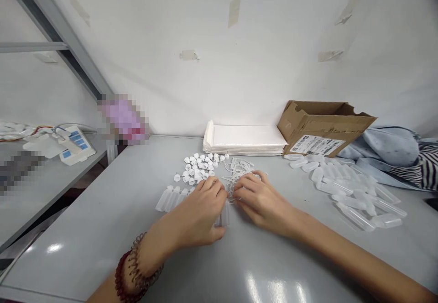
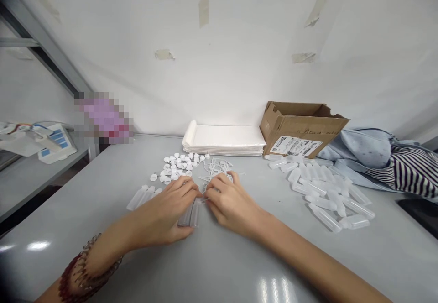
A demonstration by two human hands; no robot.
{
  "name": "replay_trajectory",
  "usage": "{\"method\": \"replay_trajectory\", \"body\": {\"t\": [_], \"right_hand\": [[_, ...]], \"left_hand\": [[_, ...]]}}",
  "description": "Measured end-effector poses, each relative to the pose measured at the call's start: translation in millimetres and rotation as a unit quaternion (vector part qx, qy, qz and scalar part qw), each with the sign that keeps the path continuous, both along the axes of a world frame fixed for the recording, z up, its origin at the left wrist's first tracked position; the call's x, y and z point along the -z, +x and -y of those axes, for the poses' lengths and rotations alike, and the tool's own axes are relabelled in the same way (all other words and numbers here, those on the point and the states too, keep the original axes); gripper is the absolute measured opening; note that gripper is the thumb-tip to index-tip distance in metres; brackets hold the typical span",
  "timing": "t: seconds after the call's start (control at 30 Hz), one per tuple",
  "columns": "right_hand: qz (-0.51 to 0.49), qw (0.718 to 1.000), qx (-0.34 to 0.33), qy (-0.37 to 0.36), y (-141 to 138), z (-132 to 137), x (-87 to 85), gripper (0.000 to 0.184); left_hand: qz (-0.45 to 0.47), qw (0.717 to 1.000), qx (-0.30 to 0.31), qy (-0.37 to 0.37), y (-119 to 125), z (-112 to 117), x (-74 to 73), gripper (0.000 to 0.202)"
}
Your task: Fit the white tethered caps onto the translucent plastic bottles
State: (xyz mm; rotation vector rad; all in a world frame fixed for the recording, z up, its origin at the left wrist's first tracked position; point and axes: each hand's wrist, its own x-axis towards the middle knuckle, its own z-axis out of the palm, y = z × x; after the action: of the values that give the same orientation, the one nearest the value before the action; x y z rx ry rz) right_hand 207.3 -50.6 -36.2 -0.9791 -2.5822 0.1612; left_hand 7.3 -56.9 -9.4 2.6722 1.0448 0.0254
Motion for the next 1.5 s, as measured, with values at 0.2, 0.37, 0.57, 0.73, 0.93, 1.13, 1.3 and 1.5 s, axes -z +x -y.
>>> {"method": "replay_trajectory", "body": {"t": [0.2,0.37,0.57,0.73,0.93,1.13,1.3,1.5], "right_hand": [[-0.039,0.998,0.048,0.008,16,-13,-22.0,0.015],[-0.06,0.995,0.067,0.039,27,-17,-29.9,0.013],[-0.087,0.992,0.08,0.051,28,-18,-33.6,0.01],[-0.078,0.988,0.102,0.081,39,-13,-32.2,0.01],[-0.01,0.969,0.2,0.146,97,-6,-8.1,0.016],[0.028,0.952,0.286,0.104,149,-6,4.7,0.019],[0.022,0.95,0.312,0.013,161,1,-8.1,0.021],[0.057,0.939,0.338,-0.025,165,10,-22.1,0.022]], "left_hand": [[0.017,0.999,-0.015,-0.027,1,-1,-1.9,0.047],[0.015,0.999,-0.019,-0.04,3,-1,-0.6,0.04],[0.052,0.996,-0.012,-0.066,3,-3,1.4,0.056],[0.122,0.988,-0.028,-0.093,2,-7,3.7,0.06],[0.172,0.982,-0.066,-0.04,29,-18,10.8,0.017],[0.064,0.997,-0.042,0.025,72,-28,10.0,0.019],[0.074,0.995,-0.063,0.011,89,-29,19.9,0.021],[0.161,0.98,-0.094,-0.069,99,-36,14.8,0.011]]}}
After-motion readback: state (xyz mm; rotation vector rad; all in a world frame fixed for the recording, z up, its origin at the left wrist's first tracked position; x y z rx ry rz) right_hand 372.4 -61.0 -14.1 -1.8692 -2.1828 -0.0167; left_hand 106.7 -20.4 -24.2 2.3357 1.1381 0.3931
